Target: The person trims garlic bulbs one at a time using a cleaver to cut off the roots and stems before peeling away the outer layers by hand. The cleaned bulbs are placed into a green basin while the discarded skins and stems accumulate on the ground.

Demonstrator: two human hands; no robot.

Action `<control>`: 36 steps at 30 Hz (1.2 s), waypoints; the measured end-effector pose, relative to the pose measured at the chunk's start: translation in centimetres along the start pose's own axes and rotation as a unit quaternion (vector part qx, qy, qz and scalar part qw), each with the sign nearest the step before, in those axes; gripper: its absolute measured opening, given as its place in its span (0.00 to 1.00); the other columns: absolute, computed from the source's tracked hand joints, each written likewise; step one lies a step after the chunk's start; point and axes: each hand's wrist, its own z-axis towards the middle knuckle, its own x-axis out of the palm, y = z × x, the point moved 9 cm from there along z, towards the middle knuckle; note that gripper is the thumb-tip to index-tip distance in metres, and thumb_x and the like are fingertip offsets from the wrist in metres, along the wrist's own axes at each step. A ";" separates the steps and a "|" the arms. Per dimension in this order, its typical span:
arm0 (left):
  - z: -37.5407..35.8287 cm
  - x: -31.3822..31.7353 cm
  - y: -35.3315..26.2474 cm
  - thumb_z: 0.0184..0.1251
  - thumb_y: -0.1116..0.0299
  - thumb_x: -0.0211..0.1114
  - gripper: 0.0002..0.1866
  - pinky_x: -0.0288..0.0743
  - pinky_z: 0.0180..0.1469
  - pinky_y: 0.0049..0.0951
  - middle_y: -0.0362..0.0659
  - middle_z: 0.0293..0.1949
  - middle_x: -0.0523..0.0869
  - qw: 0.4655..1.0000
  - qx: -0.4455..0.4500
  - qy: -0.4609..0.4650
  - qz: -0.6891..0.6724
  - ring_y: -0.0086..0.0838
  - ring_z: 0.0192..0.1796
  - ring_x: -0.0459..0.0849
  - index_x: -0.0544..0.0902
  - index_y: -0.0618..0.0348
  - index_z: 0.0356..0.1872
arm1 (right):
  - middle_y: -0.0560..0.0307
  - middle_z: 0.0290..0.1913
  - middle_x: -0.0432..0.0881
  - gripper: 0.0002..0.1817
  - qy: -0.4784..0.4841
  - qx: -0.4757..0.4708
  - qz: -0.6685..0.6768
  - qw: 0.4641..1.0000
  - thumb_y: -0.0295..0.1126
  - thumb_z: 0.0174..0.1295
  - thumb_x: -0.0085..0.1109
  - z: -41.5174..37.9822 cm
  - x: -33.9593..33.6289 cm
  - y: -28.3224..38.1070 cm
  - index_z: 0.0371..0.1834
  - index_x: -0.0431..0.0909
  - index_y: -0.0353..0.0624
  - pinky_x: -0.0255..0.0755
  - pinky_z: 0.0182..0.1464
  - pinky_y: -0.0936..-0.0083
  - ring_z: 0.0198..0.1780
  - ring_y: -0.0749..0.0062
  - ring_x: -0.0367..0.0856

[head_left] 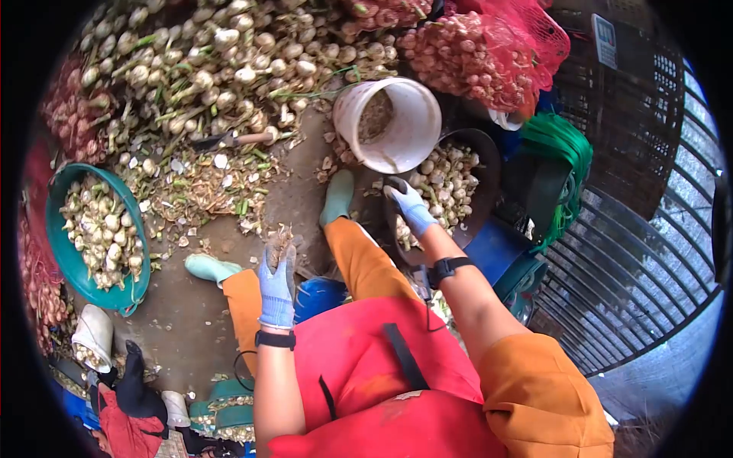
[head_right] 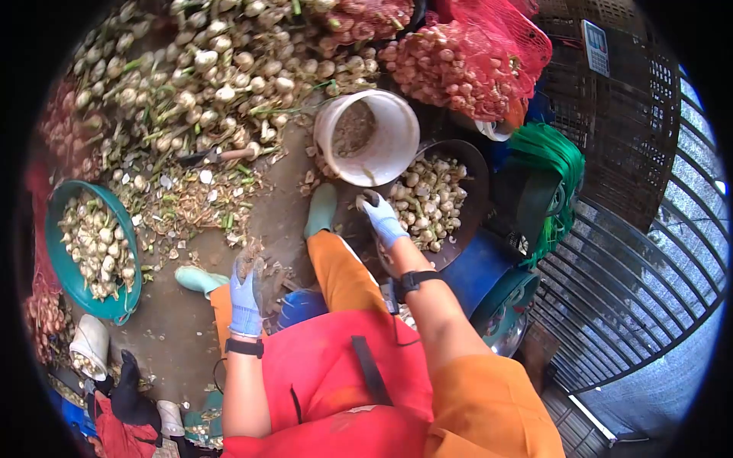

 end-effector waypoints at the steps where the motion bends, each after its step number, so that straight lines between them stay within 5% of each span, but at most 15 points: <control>1: 0.9 -3.4 1.0 0.73 0.78 0.58 0.18 0.73 0.60 0.23 0.44 0.54 0.83 1.000 0.013 -0.007 0.018 0.23 0.54 0.80 0.75 0.63 0.62 | 0.57 0.55 0.81 0.25 0.012 -0.007 -0.042 0.999 0.31 0.65 0.62 -2.5 1.4 1.0 0.65 0.72 0.36 0.71 0.59 0.78 0.54 0.73 0.77; 5: 1.5 -14.3 4.1 0.69 0.74 0.63 0.17 0.75 0.54 0.24 0.40 0.46 0.85 0.990 -0.002 -0.062 0.128 0.23 0.48 0.80 0.78 0.62 0.59 | 0.52 0.56 0.82 0.23 0.013 0.055 -0.266 0.962 0.34 0.66 0.61 -9.0 3.4 -1.2 0.62 0.74 0.36 0.72 0.59 0.75 0.55 0.71 0.79; 7: 0.8 -19.7 8.7 0.67 0.72 0.66 0.17 0.77 0.47 0.28 0.40 0.45 0.85 0.991 -0.085 -0.076 0.074 0.25 0.43 0.81 0.79 0.61 0.56 | 0.52 0.54 0.83 0.22 0.032 0.095 -0.423 0.901 0.35 0.66 0.61 -11.4 3.2 -2.7 0.61 0.76 0.38 0.73 0.58 0.75 0.54 0.71 0.79; 9: 0.9 -23.3 9.5 0.62 0.67 0.71 0.22 0.76 0.47 0.33 0.45 0.44 0.85 0.961 -0.014 -0.096 0.261 0.30 0.41 0.81 0.79 0.62 0.56 | 0.51 0.52 0.84 0.20 0.058 0.098 -0.544 0.831 0.36 0.67 0.60 -10.9 4.2 -2.8 0.60 0.78 0.40 0.73 0.57 0.74 0.52 0.70 0.81; 10: 0.7 -23.7 9.8 0.64 0.69 0.70 0.23 0.75 0.39 0.23 0.41 0.43 0.79 0.966 -0.034 -0.084 0.243 0.23 0.40 0.76 0.74 0.57 0.59 | 0.50 0.51 0.85 0.20 0.070 0.089 -0.596 0.795 0.37 0.67 0.60 -11.2 6.0 -1.0 0.59 0.78 0.42 0.74 0.57 0.73 0.52 0.68 0.81; 11: 1.1 -25.4 12.2 0.63 0.69 0.71 0.25 0.76 0.41 0.26 0.42 0.45 0.78 0.956 -0.106 -0.093 0.257 0.25 0.40 0.76 0.74 0.58 0.60 | 0.50 0.50 0.86 0.20 0.056 0.094 -0.518 0.848 0.37 0.67 0.60 -10.3 6.3 -1.2 0.59 0.78 0.42 0.74 0.56 0.72 0.51 0.67 0.82; 14: 3.7 -25.9 18.0 0.61 0.65 0.71 0.30 0.77 0.54 0.32 0.49 0.53 0.83 0.975 0.046 -0.113 0.186 0.37 0.51 0.84 0.72 0.54 0.64 | 0.53 0.48 0.87 0.21 0.022 0.053 -0.462 0.885 0.39 0.67 0.61 -5.6 11.0 2.3 0.59 0.78 0.40 0.74 0.55 0.73 0.49 0.69 0.83; 17: 4.4 -24.4 18.6 0.54 0.45 0.69 0.43 0.62 0.72 0.43 0.60 0.68 0.70 0.843 -0.216 0.019 0.492 0.53 0.70 0.69 0.67 0.51 0.71 | 0.54 0.56 0.84 0.19 0.147 -0.060 -0.424 0.892 0.35 0.70 0.57 -1.7 22.3 7.1 0.60 0.77 0.38 0.72 0.59 0.75 0.54 0.72 0.81; 19: 4.9 -24.1 21.7 0.55 0.45 0.67 0.44 0.51 0.76 0.51 0.57 0.72 0.65 0.797 -0.230 0.039 0.557 0.54 0.73 0.65 0.64 0.46 0.73 | 0.54 0.58 0.83 0.18 0.193 -0.096 -0.418 0.882 0.34 0.71 0.56 0.4 28.4 9.1 0.60 0.77 0.38 0.72 0.60 0.75 0.56 0.72 0.80; 21: 5.6 -24.5 26.3 0.58 0.48 0.64 0.39 0.55 0.74 0.52 0.57 0.71 0.67 0.776 -0.187 0.030 0.602 0.58 0.71 0.66 0.66 0.46 0.71 | 0.51 0.57 0.82 0.19 0.221 -0.124 -0.444 0.859 0.34 0.68 0.58 1.4 33.0 10.4 0.59 0.77 0.37 0.73 0.60 0.71 0.57 0.65 0.81; 22: 5.9 -24.6 29.5 0.56 0.42 0.65 0.47 0.55 0.75 0.52 0.57 0.76 0.58 0.739 -0.236 0.087 0.625 0.59 0.75 0.59 0.56 0.39 0.77 | 0.51 0.57 0.82 0.19 0.221 -0.122 -0.449 0.857 0.34 0.68 0.58 2.5 34.2 10.5 0.59 0.77 0.37 0.73 0.60 0.71 0.57 0.65 0.81; 25: 5.4 -23.8 35.3 0.56 0.45 0.66 0.45 0.59 0.74 0.50 0.56 0.76 0.59 0.736 -0.280 0.177 0.591 0.57 0.74 0.62 0.60 0.40 0.75 | 0.42 0.58 0.78 0.25 0.169 -0.383 -0.656 0.628 0.35 0.58 0.65 5.2 37.9 11.6 0.60 0.76 0.43 0.73 0.59 0.59 0.58 0.45 0.77; 27: 5.1 -23.2 37.3 0.60 0.52 0.59 0.29 0.69 0.67 0.46 0.55 0.63 0.78 0.745 -0.255 0.214 0.578 0.48 0.64 0.77 0.74 0.46 0.65 | 0.42 0.59 0.77 0.27 0.129 -0.430 -0.657 0.605 0.36 0.57 0.66 8.7 38.8 11.0 0.62 0.75 0.44 0.73 0.58 0.58 0.57 0.45 0.77; 32: 6.5 -21.4 37.9 0.62 0.54 0.56 0.21 0.75 0.58 0.47 0.58 0.47 0.86 0.810 -0.180 0.217 0.514 0.48 0.53 0.84 0.84 0.49 0.51 | 0.44 0.50 0.78 0.33 0.039 -0.437 -0.703 0.559 0.47 0.52 0.71 15.2 42.2 7.4 0.58 0.74 0.41 0.73 0.53 0.57 0.51 0.47 0.79; 36: 9.5 -15.9 32.4 0.58 0.54 0.61 0.23 0.76 0.57 0.44 0.53 0.49 0.86 0.775 -0.122 0.328 0.526 0.48 0.52 0.85 0.82 0.51 0.53 | 0.50 0.45 0.79 0.29 0.023 -0.429 -0.712 0.556 0.44 0.49 0.73 16.8 42.6 7.6 0.52 0.75 0.44 0.75 0.49 0.58 0.49 0.53 0.80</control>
